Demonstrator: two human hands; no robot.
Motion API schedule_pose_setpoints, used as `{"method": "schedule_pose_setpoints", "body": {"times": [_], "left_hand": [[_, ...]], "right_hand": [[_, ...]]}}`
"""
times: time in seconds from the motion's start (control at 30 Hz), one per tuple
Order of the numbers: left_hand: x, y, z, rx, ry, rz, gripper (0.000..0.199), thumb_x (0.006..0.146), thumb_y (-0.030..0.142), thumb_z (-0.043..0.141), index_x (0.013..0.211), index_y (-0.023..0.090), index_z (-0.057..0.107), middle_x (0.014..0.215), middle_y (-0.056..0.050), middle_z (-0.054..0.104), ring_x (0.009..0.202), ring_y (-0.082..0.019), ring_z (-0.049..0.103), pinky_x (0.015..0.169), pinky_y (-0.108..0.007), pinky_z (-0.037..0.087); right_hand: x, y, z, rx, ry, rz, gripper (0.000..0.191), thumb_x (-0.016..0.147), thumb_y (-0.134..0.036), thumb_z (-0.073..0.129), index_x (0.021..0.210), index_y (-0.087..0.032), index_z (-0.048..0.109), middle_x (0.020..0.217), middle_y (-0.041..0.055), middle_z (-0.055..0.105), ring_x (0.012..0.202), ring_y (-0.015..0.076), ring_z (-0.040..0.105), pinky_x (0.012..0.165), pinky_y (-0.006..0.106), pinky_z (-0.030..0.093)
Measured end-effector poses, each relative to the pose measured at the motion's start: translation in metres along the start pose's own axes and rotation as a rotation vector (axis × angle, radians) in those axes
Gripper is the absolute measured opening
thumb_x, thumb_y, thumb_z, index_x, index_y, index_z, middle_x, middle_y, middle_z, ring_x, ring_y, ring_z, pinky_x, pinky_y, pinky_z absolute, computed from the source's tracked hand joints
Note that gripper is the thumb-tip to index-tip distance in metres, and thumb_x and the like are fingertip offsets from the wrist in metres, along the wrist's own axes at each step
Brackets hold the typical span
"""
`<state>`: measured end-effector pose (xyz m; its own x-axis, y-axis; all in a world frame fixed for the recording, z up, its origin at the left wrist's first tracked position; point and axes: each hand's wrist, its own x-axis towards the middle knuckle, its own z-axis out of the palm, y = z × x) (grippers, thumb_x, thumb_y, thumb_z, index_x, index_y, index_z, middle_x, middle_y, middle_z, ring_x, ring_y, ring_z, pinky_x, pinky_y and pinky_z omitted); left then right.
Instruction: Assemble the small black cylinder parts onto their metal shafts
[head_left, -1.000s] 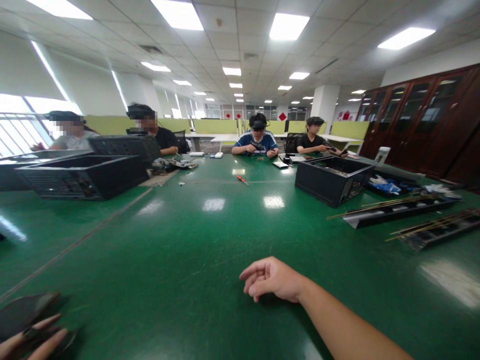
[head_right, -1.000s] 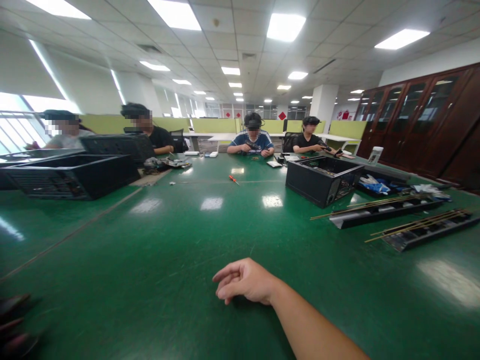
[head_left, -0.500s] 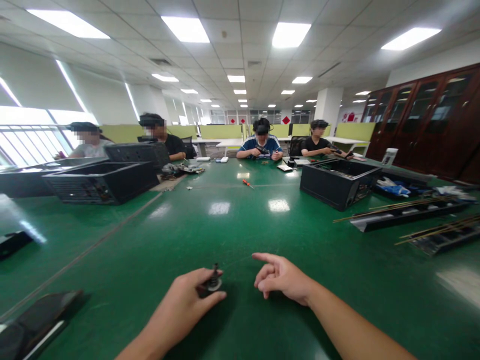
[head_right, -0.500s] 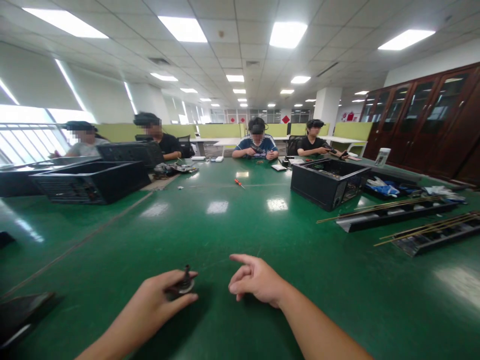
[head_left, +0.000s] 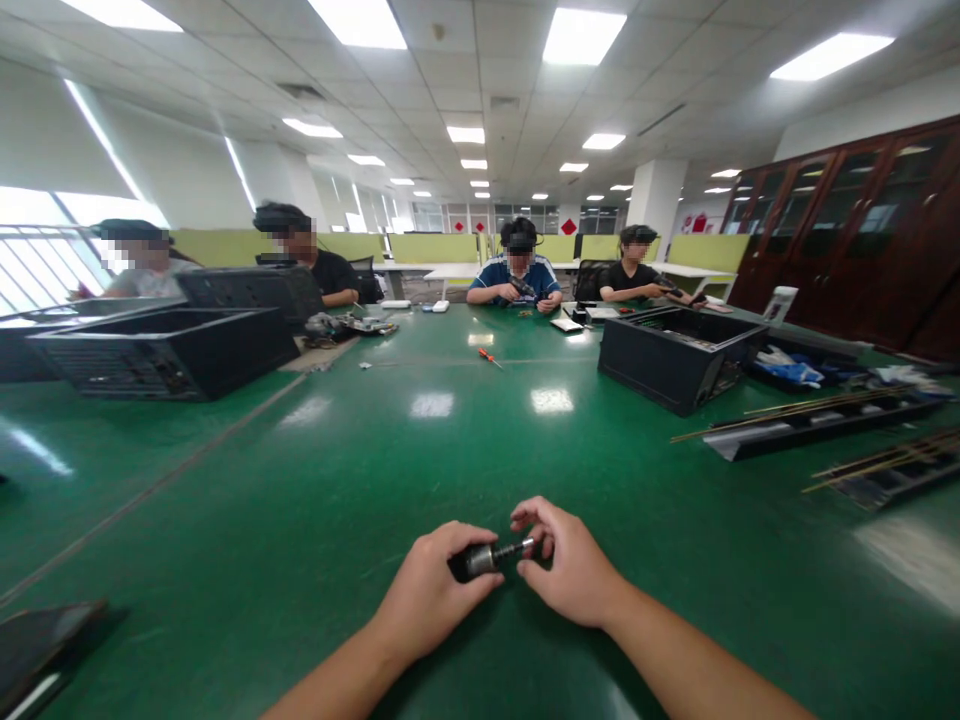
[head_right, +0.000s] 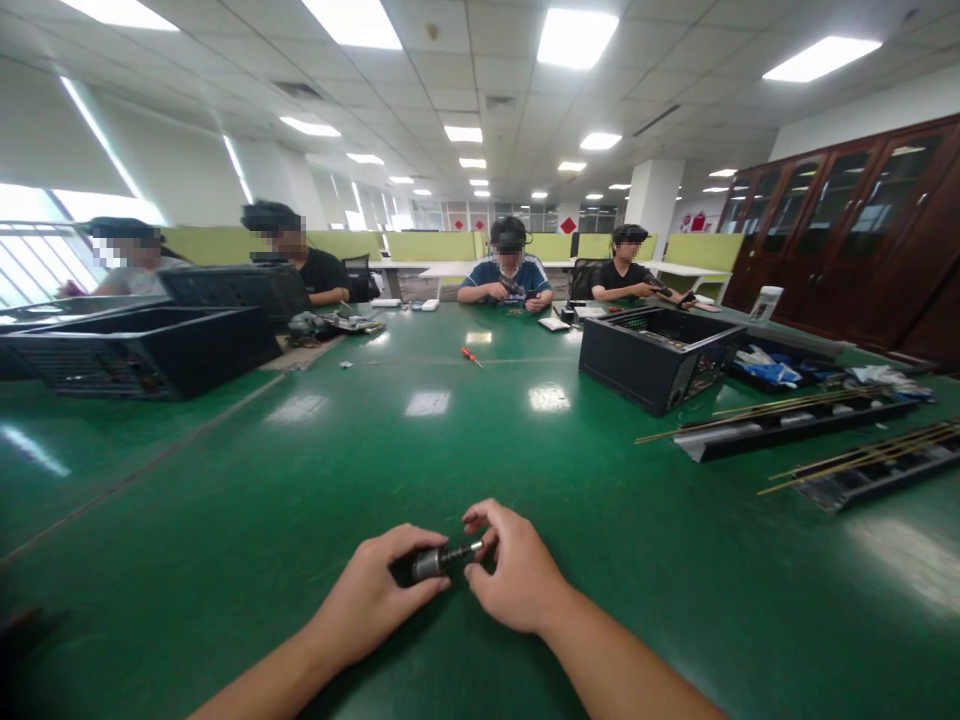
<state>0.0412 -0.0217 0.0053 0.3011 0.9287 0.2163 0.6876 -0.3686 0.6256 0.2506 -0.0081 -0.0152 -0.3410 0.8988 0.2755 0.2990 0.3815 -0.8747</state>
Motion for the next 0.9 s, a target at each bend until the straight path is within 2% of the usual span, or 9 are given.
{"method": "schedule_pose_setpoints", "body": {"times": [0.13,0.23,0.4,0.53,0.77,0.9], "left_hand": [[0.0016,0.0024,0.0031,-0.025,-0.002,-0.01,0.042,0.068,0.02,0.075,0.109,0.027,0.069,0.096,-0.001,0.073,0.092,-0.02,0.067,0.086,-0.032,0.05],[0.0025,0.0012,0.0045,-0.061,0.017,-0.043,0.052,0.066,0.017,0.076,0.116,0.026,0.064,0.098,-0.001,0.073,0.093,-0.021,0.068,0.09,-0.033,0.051],[0.0026,-0.0033,0.005,-0.103,0.012,-0.051,0.045,0.066,0.018,0.076,0.109,0.025,0.065,0.1,-0.001,0.073,0.094,-0.021,0.068,0.088,-0.032,0.052],[0.0021,-0.0045,0.0042,-0.1,0.018,-0.044,0.042,0.067,0.018,0.076,0.107,0.026,0.066,0.1,-0.001,0.072,0.093,-0.02,0.068,0.086,-0.031,0.052],[0.003,0.0006,-0.0015,-0.071,0.014,-0.043,0.024,0.07,0.022,0.076,0.094,0.024,0.072,0.088,-0.001,0.071,0.085,-0.02,0.066,0.079,-0.031,0.05],[0.004,-0.0004,-0.0033,-0.081,0.044,-0.051,0.024,0.07,0.022,0.076,0.094,0.024,0.072,0.087,-0.001,0.07,0.083,-0.019,0.066,0.076,-0.03,0.05]], "right_hand": [[0.0006,-0.0013,-0.0001,-0.078,-0.024,-0.017,0.028,0.068,-0.011,0.066,0.094,-0.02,0.067,0.083,0.0002,0.067,0.069,0.014,0.058,0.066,0.025,0.043],[0.0007,0.0004,0.0019,-0.079,-0.055,0.004,0.025,0.07,-0.014,0.068,0.094,-0.021,0.072,0.08,0.0006,0.069,0.065,0.0138,0.058,0.063,0.025,0.042],[0.0026,-0.001,0.0026,-0.081,-0.059,0.014,0.022,0.073,-0.021,0.072,0.094,-0.022,0.077,0.081,0.0026,0.072,0.069,0.016,0.061,0.065,0.026,0.041],[0.0047,-0.0031,0.0025,-0.068,-0.065,0.01,0.02,0.073,-0.019,0.073,0.092,-0.023,0.078,0.082,0.0026,0.072,0.073,0.0166,0.063,0.068,0.027,0.042],[0.0068,-0.0018,0.0054,-0.011,-0.04,0.055,0.022,0.066,-0.014,0.075,0.086,-0.022,0.077,0.076,-0.0005,0.071,0.067,0.0141,0.06,0.063,0.024,0.041],[0.0096,-0.0025,0.0039,0.018,-0.032,0.087,0.019,0.066,-0.015,0.075,0.084,-0.02,0.077,0.074,0.0002,0.07,0.066,0.0139,0.058,0.061,0.023,0.04]]}}
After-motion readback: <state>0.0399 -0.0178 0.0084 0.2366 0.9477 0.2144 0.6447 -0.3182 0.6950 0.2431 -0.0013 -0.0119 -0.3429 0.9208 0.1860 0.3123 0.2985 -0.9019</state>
